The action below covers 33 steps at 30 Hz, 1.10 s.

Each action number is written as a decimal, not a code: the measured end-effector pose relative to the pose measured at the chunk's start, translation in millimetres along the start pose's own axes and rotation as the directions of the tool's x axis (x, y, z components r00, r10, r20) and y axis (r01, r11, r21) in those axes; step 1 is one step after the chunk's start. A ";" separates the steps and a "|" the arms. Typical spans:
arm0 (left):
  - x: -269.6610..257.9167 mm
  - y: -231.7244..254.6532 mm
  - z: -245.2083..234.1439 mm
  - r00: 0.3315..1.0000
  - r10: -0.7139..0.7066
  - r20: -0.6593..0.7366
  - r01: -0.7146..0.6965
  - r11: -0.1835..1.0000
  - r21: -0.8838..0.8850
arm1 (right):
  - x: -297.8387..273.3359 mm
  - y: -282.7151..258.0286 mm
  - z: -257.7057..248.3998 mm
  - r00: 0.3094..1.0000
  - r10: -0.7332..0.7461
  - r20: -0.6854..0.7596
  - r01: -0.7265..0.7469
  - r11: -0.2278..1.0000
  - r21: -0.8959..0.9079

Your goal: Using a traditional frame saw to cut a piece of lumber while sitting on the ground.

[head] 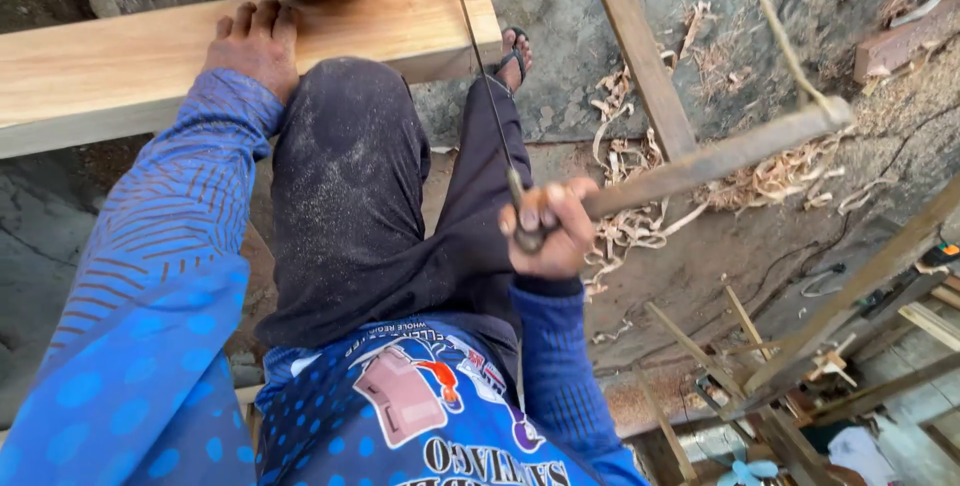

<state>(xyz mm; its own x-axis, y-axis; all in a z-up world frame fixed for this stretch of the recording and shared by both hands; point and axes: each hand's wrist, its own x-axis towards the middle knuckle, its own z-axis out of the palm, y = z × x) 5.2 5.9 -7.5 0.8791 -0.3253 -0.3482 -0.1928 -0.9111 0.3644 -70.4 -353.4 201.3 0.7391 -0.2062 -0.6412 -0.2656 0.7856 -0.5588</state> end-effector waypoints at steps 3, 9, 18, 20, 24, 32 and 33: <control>-5.3 0.9 17.3 1.000 0.016 0.000 -0.016 1.000 -0.009 | 23.1 16.9 -9.4 1.000 -0.018 -0.011 0.018 1.000 0.000; -0.4 -31.3 52.7 0.997 0.014 -0.073 -0.009 0.998 0.066 | 32.2 27.7 21.3 0.996 -0.034 -0.082 0.035 0.999 0.005; -2.5 -9.3 22.4 0.995 0.043 -0.095 -0.040 0.999 0.034 | -39.9 4.3 -1.8 0.990 -0.072 -0.123 0.057 0.991 -0.122; -5.9 -17.2 28.6 0.994 0.044 -0.101 -0.040 0.998 0.043 | -62.0 -8.3 -4.0 0.992 -0.050 -0.113 0.038 0.994 -0.102; -8.0 -16.5 32.4 0.993 0.068 -0.092 -0.058 0.993 0.106 | -111.9 -33.5 -13.2 0.990 -0.049 -0.131 0.033 0.992 -0.123; -8.0 -18.3 32.4 0.986 0.125 -0.109 -0.102 0.974 0.202 | -31.2 0.8 -12.7 0.996 -0.071 -0.046 0.067 0.995 -0.079; -3.6 -23.1 31.1 0.985 0.119 -0.123 -0.091 0.972 0.215 | -2.6 11.9 -14.3 0.997 -0.067 -0.031 0.065 0.996 -0.066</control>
<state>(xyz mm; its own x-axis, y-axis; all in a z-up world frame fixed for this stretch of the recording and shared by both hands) -7.1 20.2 -41.5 0.8966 -0.3982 -0.1936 -0.3613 -0.9108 0.2000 -84.3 -351.9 188.9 0.7357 -0.2762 -0.6184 -0.2578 0.7301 -0.6328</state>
